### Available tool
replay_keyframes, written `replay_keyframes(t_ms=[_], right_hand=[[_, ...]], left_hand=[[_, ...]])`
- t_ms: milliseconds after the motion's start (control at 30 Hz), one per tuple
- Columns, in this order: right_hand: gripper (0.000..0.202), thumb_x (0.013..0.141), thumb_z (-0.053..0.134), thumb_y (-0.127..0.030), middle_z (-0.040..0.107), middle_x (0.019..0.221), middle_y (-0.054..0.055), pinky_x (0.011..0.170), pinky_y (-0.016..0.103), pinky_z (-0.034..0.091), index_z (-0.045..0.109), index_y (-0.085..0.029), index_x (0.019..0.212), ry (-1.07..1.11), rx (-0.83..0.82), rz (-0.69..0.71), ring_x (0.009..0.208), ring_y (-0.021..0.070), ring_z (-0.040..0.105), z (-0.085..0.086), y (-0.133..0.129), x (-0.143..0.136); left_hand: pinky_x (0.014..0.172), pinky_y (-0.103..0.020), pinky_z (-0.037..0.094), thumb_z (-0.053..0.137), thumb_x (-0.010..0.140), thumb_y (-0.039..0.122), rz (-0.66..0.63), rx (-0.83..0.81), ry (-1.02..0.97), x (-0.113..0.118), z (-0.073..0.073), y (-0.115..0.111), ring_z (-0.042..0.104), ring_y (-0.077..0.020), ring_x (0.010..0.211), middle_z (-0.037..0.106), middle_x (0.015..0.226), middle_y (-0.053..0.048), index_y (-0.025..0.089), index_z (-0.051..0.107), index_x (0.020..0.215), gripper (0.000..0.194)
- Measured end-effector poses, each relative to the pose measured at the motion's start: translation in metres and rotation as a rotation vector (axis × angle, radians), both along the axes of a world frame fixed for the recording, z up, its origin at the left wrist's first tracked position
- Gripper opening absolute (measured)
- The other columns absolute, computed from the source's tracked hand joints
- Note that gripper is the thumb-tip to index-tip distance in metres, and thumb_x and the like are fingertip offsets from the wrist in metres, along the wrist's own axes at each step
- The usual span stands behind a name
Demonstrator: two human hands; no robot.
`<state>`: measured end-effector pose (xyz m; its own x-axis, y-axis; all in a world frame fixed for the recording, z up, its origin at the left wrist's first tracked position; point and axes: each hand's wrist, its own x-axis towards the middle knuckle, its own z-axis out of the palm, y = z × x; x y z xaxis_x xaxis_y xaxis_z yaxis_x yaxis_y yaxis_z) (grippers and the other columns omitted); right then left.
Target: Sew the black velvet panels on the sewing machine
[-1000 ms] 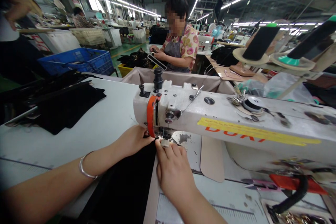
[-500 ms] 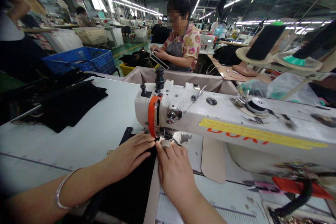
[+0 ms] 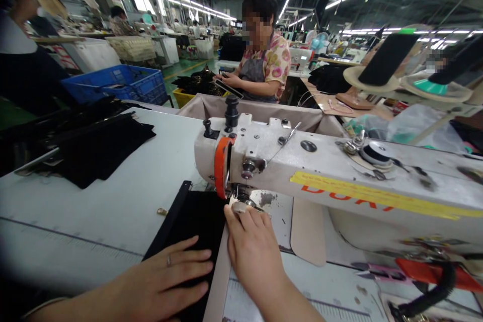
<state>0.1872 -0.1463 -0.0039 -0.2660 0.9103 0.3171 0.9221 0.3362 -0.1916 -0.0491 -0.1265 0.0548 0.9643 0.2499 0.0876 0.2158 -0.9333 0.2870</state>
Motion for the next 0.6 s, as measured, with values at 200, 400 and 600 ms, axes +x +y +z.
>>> replay_keyframes(t_ms=[200,400,600], right_hand=[[0.048,0.094,0.048,-0.016,0.061,0.127,0.010,0.095,0.046,0.041,0.048,-0.020,0.142,-0.027,0.009,-0.006,0.108,0.0281,0.053,-0.002,0.000,0.000],[0.047,0.094,0.048,-0.015,0.058,0.133,0.008,0.096,0.044,0.040,0.048,-0.020,0.141,-0.015,0.012,0.006,0.112,0.0273,0.052,-0.002,0.001,0.000],[0.047,0.094,0.047,-0.016,0.056,0.135,0.007,0.096,0.044,0.039,0.048,-0.021,0.141,-0.005,0.002,0.017,0.113,0.0264,0.051,-0.003,0.002,0.001]], left_hand=[[0.120,-0.035,0.034,0.057,0.087,0.012,0.000,-0.064,-0.105,-0.004,-0.004,0.002,0.056,-0.0194,0.127,0.067,0.127,-0.005,0.022,0.062,0.127,0.041],[0.121,-0.036,0.032,0.050,0.092,0.013,0.026,-0.047,-0.179,-0.003,-0.028,0.014,0.055,-0.0188,0.127,0.067,0.126,-0.007,0.017,0.062,0.124,0.034],[0.120,-0.041,0.032,0.048,0.089,0.007,0.041,-0.006,-0.195,0.002,-0.043,0.032,0.053,-0.0199,0.128,0.067,0.126,-0.006,0.017,0.063,0.120,0.036]])
